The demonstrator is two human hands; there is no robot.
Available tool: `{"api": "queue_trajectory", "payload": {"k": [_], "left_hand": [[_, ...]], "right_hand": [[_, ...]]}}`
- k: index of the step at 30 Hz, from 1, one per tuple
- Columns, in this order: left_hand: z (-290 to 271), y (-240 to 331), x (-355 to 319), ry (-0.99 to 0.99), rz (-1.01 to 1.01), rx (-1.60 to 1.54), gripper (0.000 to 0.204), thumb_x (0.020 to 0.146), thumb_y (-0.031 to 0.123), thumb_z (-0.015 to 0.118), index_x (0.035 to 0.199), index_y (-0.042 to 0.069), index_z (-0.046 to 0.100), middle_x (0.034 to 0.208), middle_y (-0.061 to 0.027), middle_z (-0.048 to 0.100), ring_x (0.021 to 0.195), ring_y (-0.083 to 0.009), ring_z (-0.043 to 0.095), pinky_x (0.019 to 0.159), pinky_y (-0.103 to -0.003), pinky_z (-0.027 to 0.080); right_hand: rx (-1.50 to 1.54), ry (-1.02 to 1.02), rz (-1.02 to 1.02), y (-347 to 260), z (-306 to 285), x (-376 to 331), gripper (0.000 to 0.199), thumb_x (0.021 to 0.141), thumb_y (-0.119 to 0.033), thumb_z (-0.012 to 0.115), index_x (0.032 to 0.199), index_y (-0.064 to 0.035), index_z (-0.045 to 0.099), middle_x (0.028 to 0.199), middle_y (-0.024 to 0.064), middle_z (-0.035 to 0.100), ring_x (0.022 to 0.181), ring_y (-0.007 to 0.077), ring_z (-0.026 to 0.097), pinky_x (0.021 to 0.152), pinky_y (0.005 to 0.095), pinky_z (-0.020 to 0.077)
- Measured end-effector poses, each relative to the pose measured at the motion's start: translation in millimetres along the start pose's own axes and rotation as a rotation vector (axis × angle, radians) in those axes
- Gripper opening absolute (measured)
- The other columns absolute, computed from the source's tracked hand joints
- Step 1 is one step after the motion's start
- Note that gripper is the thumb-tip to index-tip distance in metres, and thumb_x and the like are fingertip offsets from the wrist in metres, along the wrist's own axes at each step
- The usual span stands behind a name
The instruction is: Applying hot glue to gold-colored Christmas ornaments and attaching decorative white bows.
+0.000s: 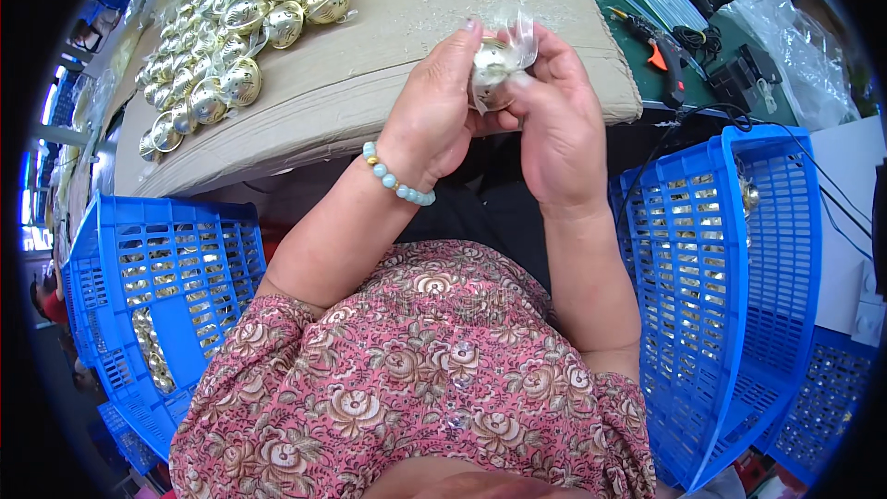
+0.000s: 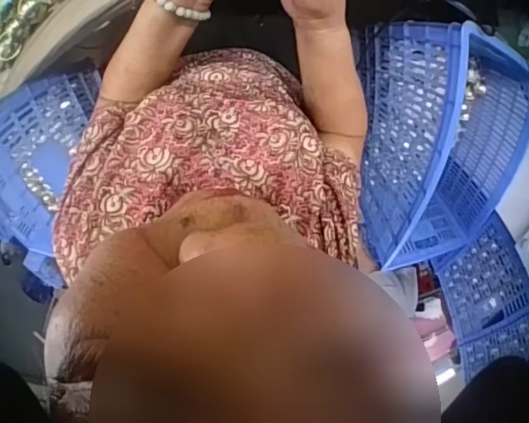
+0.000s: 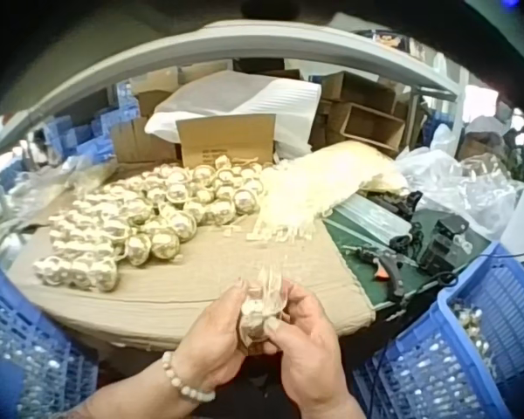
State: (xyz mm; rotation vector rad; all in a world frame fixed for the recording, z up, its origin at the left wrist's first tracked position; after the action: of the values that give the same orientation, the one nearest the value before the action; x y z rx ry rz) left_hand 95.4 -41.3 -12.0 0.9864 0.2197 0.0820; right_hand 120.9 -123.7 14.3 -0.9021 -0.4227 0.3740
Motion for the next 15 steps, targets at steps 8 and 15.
{"api": "queue_trajectory", "payload": {"k": [8, 15], "left_hand": [[28.1, 4.8, -3.6, -0.183, -0.053, -0.317, 0.057, 0.094, 0.051, 0.038, 0.121, 0.001, 0.047, 0.107, -0.0124, 0.058, 0.092, -0.0199, 0.061, 0.079, -0.035, 0.053], [-79.7, 157.9, 0.8, 0.401, 0.742, 0.965, 0.03, 0.084, 0.026, 0.061, 0.104, 0.004, 0.065, 0.078, -0.0051, 0.066, 0.072, -0.0133, 0.063, 0.064, -0.025, 0.049]], "right_hand": [[-0.562, 0.033, -0.425, -42.5, 2.8, -15.7, 0.08, 0.072, 0.001, 0.07, 0.139, 0.0025, 0.026, 0.123, 0.0154, 0.049, 0.107, 0.0195, 0.053, 0.088, 0.0301, 0.0461], [-1.21, 0.894, -0.694, -205.7, -129.0, -92.6, 0.07, 0.08, -0.007, 0.07, 0.135, 0.0068, 0.03, 0.114, 0.0183, 0.056, 0.102, 0.0216, 0.057, 0.088, 0.031, 0.0467]]}}
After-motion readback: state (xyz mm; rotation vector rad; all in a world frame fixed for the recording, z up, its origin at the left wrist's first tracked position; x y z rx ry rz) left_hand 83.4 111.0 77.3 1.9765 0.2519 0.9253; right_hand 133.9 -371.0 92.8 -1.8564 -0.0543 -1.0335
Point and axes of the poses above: each hand's wrist, its own x-axis towards the middle knuckle, its own z-axis out of the palm, y = z × x, the point moved 10 cm from there along x, towards the middle knuckle
